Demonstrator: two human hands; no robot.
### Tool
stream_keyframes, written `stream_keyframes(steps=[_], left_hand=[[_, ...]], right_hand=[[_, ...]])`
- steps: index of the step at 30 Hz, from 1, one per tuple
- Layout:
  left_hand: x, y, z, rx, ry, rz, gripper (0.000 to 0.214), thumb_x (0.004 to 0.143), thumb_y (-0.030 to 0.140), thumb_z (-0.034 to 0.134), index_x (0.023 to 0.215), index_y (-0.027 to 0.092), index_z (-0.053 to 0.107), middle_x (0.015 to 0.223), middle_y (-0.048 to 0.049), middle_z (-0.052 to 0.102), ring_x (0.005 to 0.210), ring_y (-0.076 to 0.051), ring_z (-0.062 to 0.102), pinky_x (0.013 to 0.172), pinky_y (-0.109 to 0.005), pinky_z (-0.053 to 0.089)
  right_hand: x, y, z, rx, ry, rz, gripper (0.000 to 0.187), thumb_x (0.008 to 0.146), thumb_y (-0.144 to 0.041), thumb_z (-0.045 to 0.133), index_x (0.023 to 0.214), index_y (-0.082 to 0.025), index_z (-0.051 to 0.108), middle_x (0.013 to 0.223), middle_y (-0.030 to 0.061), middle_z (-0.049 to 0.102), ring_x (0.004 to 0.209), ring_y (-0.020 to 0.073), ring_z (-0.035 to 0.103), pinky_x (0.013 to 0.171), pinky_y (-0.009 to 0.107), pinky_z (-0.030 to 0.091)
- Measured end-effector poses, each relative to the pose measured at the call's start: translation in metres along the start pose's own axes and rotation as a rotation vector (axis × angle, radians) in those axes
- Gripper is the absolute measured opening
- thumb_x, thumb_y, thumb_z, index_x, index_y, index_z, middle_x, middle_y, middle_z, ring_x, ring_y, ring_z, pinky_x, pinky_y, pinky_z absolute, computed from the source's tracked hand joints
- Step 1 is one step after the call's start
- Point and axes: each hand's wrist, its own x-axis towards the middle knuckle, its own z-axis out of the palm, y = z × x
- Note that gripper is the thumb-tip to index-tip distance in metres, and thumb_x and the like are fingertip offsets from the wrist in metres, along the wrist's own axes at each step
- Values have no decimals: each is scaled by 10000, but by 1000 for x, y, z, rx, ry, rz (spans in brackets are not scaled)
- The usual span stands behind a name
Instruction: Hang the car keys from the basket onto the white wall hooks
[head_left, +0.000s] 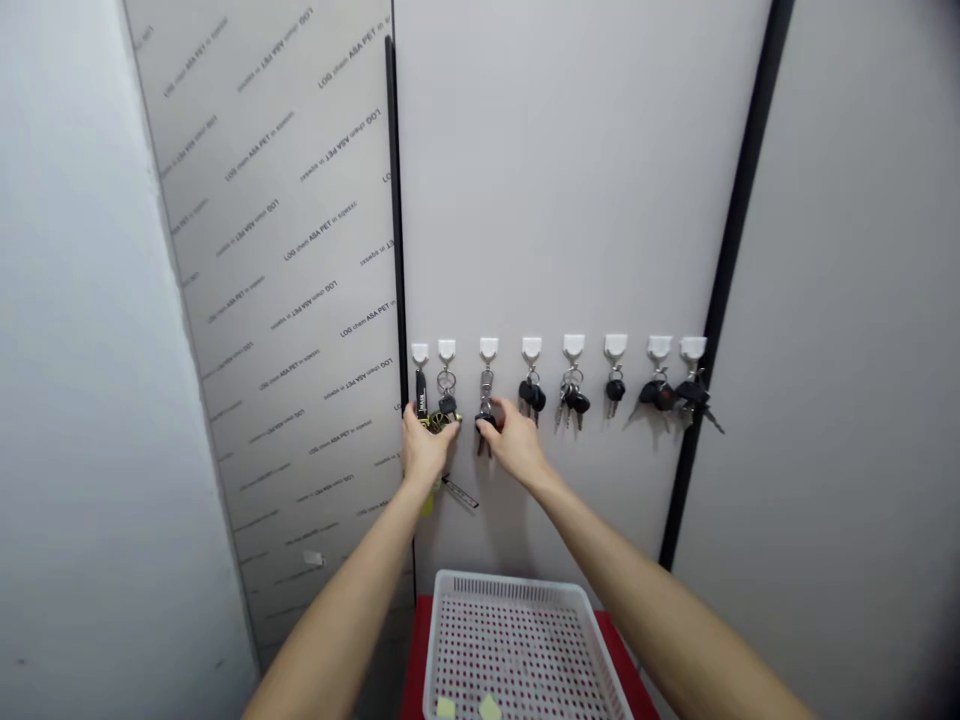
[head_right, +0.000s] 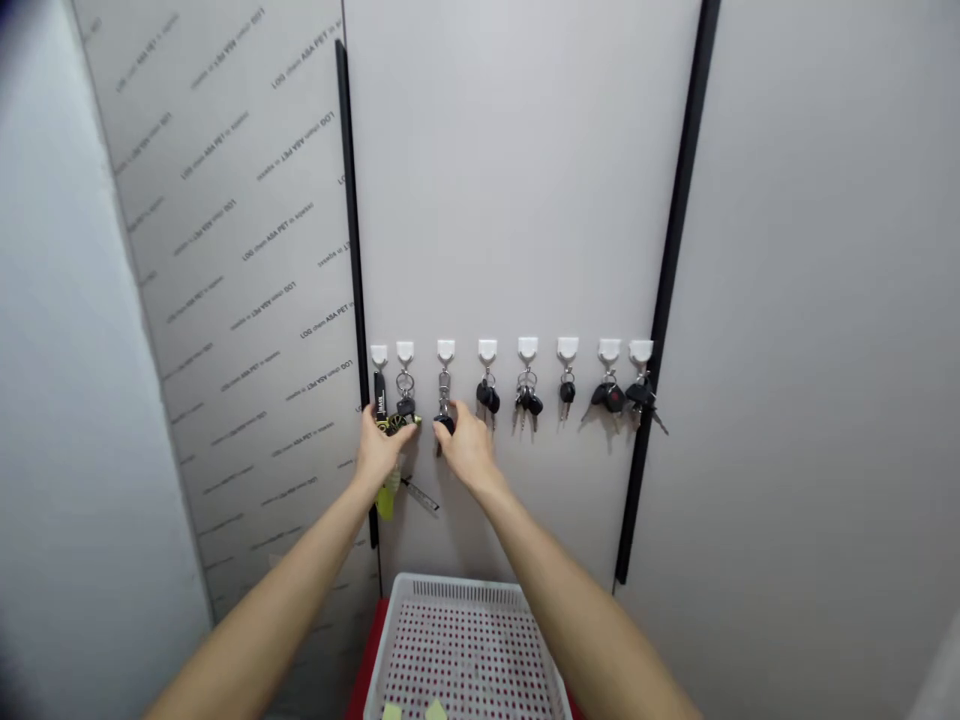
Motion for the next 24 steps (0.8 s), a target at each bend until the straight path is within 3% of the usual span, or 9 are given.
stream_keyframes(steps=[3,5,9,12,15,18,24], left_hand=[[2,1,7,-21,-28,-23,481,474,300,592,903,153,433,766,-52,539,711,-161,504,631,-274,378],[7,11,7,-153,-80,-14,284,494,252,568,742,145,479,629,-9,528,570,-110,498,543,-223,381],[25,44,-4,-496,-190,-63,145,523,228,524,582,149,419,389,82,371,300,-25,317,333,-155,260],[38,69,-16,-633,-226,-82,149,532,197,503,534,156,360,323,112,269,241,-6,208,282,-142,154],[47,84,-33,-703,-288,-108,164,530,160,485,507,156,324,305,115,246,228,-1,188,273,-134,112],[52,87,-49,-765,-414,-134,161,542,159,458,489,154,306,308,107,251,225,1,183,272,-130,96],[57,69,-55,-489,-480,-313,224,544,142,460,441,157,262,275,100,228,210,-2,157,265,-132,82]], right_hand=[[7,-5,7,23,12,31,219,645,-314,382,703,-162,528,544,14,513,530,127,458,512,234,333],[13,-14,3,123,58,-2,225,669,-300,333,619,-161,502,518,-3,487,496,104,436,485,209,319],[32,-42,-21,309,197,-128,242,689,-305,290,640,-160,478,520,-25,462,486,79,412,479,183,309],[49,-58,-37,349,201,-177,230,673,-314,318,630,-157,481,504,-34,449,477,72,394,475,180,303],[53,-57,-44,410,43,-135,194,645,-309,358,597,-158,469,476,-41,437,447,66,382,445,176,298],[41,-41,-43,505,-150,-85,169,634,-299,374,586,-159,457,469,-46,432,430,60,380,420,168,296],[5,-16,-30,604,-342,28,150,622,-279,393,587,-154,468,479,-49,425,407,46,356,397,163,288]])
